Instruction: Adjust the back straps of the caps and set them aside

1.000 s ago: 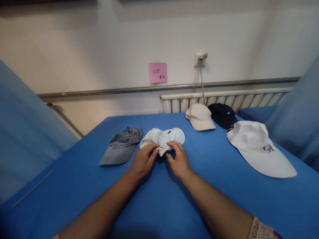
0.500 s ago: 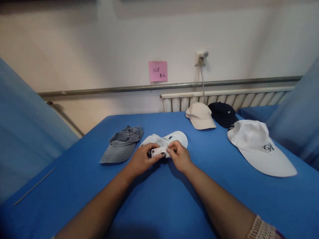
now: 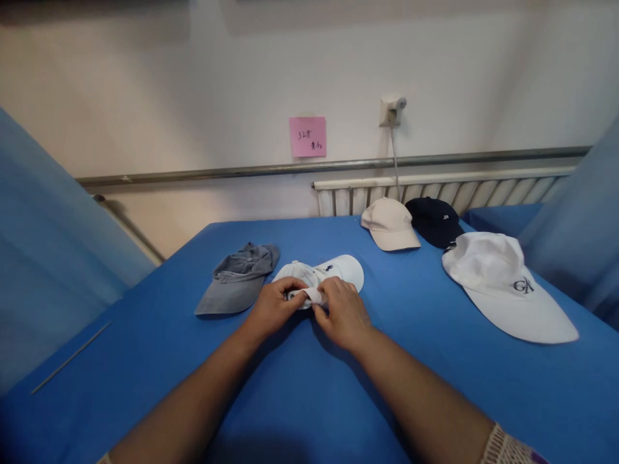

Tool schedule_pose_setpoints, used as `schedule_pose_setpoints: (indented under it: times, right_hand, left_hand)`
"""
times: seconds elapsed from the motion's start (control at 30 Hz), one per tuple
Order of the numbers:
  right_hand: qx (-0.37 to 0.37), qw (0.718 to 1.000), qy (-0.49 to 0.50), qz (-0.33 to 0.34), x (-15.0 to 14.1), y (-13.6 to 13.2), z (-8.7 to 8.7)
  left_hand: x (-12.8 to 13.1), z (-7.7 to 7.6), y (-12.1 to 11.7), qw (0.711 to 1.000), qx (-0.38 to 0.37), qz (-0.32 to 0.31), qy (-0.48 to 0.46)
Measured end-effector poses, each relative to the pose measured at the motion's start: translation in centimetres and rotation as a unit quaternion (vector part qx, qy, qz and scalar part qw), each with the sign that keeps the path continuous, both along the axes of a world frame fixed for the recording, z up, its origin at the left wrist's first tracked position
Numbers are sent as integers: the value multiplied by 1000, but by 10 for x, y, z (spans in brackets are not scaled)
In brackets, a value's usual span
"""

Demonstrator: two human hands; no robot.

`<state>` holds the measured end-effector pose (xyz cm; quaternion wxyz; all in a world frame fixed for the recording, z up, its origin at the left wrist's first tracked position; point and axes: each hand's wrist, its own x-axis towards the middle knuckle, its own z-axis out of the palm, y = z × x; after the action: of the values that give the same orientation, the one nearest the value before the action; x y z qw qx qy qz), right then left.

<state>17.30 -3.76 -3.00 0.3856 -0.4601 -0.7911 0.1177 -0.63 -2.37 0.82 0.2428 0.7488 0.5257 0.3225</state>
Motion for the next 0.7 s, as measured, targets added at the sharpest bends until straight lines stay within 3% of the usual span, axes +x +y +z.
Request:
schedule_pose_setpoints:
  times: [0.4,0.7]
  right_hand:
    - [-6,997,51,55,4,6,-3]
    - [-103,974,200,-7,1,13,-13]
  left_hand:
    - [-2,4,4,996,-52,-7,-77]
    - [-1,1,6,969,-154,-56,-183]
